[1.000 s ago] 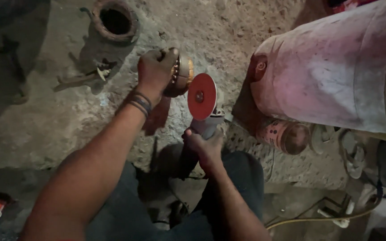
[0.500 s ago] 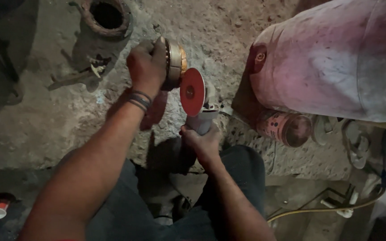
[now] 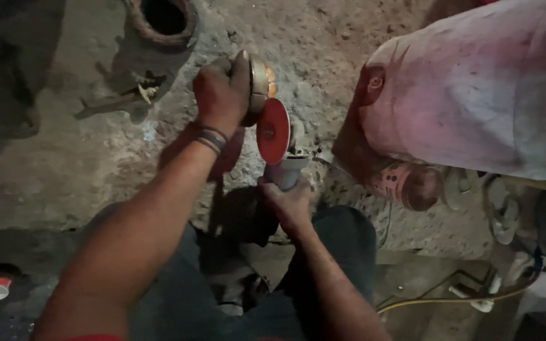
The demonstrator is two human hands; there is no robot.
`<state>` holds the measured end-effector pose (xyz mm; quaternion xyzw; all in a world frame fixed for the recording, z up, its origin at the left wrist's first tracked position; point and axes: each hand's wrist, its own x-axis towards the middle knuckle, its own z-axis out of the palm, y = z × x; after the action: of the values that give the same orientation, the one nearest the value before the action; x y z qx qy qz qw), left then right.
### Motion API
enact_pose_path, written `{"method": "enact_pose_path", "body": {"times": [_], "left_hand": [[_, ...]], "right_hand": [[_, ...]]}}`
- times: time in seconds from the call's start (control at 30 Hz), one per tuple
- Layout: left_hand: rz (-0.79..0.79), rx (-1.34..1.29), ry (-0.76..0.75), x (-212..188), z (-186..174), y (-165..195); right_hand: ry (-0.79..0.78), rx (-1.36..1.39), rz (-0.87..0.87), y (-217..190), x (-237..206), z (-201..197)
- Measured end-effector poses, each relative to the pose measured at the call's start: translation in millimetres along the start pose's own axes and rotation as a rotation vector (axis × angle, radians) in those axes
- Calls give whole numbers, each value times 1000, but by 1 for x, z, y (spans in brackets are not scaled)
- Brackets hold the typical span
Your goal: The person uses an angle grinder to smooth the edges of several small metal rings. They hold each ring with one hand and apply the spinning grinding wheel with the other, producing sparks. After finishing one ring, they place it on the floor and pick up the next one to repeat the process.
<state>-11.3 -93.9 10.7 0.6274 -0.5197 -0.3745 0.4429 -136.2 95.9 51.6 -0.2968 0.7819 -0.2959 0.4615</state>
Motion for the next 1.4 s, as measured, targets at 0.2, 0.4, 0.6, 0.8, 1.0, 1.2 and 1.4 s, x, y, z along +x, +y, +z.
{"method": "enact_pose_path", "body": {"times": [0.2,0.4,0.6,0.8,1.0,1.2,1.4], "left_hand": [[-75,-54,-3,-1,0,1],[-117,-53,-34,-3,-6,3],[-96,-44,44,-4,2,-1],[-65,-62,56,-6,5,-7],[-77,-66,58,-6,7,-8],[-56,-60,62,-6,7,-9],[-44,-122,43,-8,6,-8]], "right_hand": [[59,-38,-22,10,0,8],[41,59,-104,17,4,11],[28,61,-2,13,2,12],[17,-24,26,2,-1,9],[8,-55,11,4,-1,9],[-16,-48,-4,3,-1,7],[-68,-142,99,0,1,4]]}}
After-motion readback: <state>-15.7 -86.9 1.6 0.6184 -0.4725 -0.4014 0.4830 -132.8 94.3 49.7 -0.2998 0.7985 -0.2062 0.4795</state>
